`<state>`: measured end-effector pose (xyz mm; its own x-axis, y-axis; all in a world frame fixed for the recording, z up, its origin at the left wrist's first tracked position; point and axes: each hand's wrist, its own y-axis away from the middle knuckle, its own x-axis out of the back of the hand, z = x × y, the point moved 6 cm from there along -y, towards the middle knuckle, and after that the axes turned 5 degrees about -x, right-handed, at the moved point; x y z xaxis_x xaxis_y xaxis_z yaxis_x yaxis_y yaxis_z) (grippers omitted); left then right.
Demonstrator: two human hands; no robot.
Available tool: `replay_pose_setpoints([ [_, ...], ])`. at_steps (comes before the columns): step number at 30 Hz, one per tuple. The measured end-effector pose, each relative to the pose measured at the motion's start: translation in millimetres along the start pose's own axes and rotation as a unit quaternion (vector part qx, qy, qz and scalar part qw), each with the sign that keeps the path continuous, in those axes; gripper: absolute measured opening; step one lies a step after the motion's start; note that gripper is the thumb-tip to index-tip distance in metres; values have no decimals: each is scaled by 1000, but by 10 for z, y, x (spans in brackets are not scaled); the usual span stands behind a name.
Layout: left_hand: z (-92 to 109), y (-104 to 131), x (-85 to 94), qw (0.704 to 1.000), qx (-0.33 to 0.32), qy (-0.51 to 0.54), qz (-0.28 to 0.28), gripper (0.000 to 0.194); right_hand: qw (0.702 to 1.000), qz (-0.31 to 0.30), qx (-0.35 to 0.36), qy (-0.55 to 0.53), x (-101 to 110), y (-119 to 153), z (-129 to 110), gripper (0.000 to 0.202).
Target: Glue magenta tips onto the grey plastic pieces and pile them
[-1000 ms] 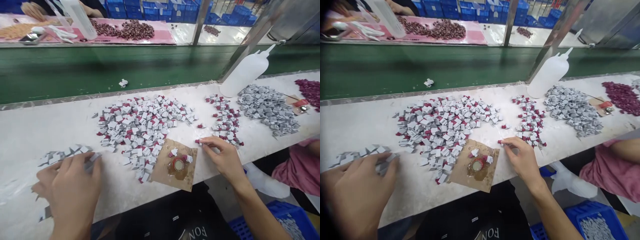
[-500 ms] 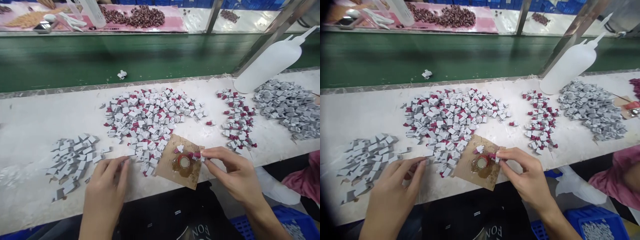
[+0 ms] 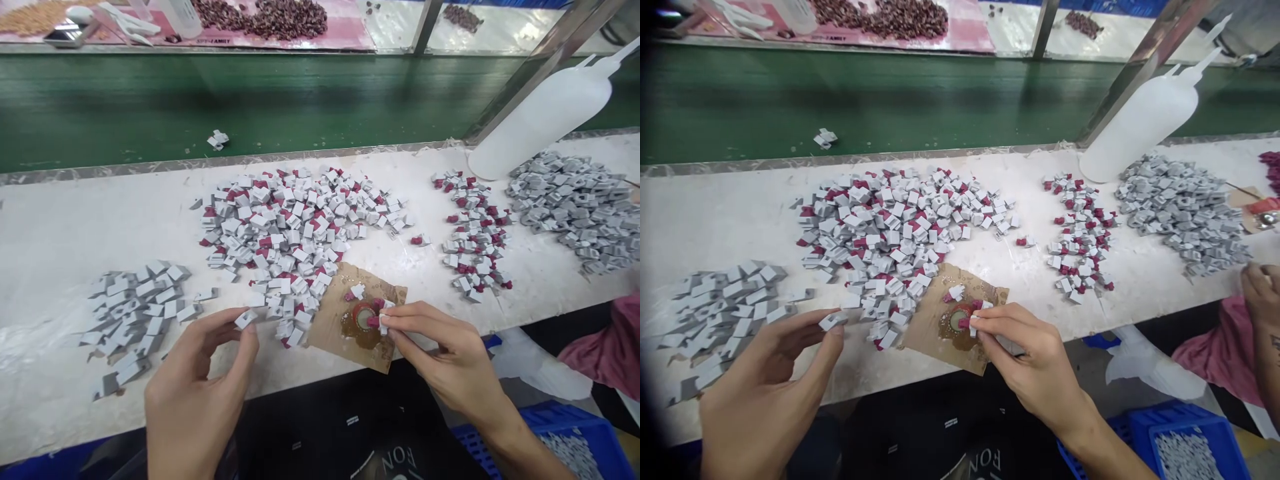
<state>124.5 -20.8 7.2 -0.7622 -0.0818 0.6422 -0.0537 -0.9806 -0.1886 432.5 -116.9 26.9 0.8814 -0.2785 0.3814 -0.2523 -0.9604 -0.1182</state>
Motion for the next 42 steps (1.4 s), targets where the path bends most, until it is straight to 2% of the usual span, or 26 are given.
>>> replay_pose_setpoints([
  [3, 152, -15, -51, 994, 42, 102, 22, 15, 1000, 6, -9, -18, 20, -4, -14, 30],
  [5, 314, -71, -146, 988, 27, 152, -7, 14, 998, 17, -27, -46, 52, -34, -16, 30],
  [8, 573, -174, -393, 966, 7, 237, -99, 12, 988, 26, -71, -131, 75, -120, 7, 30],
  [12, 891, -254, -770, 898, 7, 372, -233, 15, 965, 17, -90, -245, 41, -255, 1, 32],
  [14, 989, -278, -888, 874, 12, 408, -264, 16, 963, 22, -89, -253, 40, -302, -13, 29],
  [16, 1034, -294, -957, 864, 18, 420, -278, 16, 965, 31, -88, -243, 54, -328, -29, 26],
  [23, 1086, -310, -1002, 861, 1, 422, -284, 13, 979, 42, -76, -182, 109, -353, -94, 24],
  [28, 1076, -300, -1013, 859, 3, 414, -302, 12, 986, 23, -65, -154, 114, -353, -101, 23],
  [36, 1147, -351, -951, 873, -53, 363, -320, 12, 978, -18, -60, -197, 72, -417, -122, 19],
  [39, 1228, -503, -974, 888, -69, 306, -336, 14, 979, -51, -74, -181, 96, -525, -77, 17],
  [41, 1325, -725, -989, 907, -103, 232, -336, 16, 990, -46, -85, -103, 234, -660, 24, 28],
  [42, 1375, -886, -991, 920, -120, 187, -323, 17, 995, -19, -92, -27, 366, -748, 103, 33],
])
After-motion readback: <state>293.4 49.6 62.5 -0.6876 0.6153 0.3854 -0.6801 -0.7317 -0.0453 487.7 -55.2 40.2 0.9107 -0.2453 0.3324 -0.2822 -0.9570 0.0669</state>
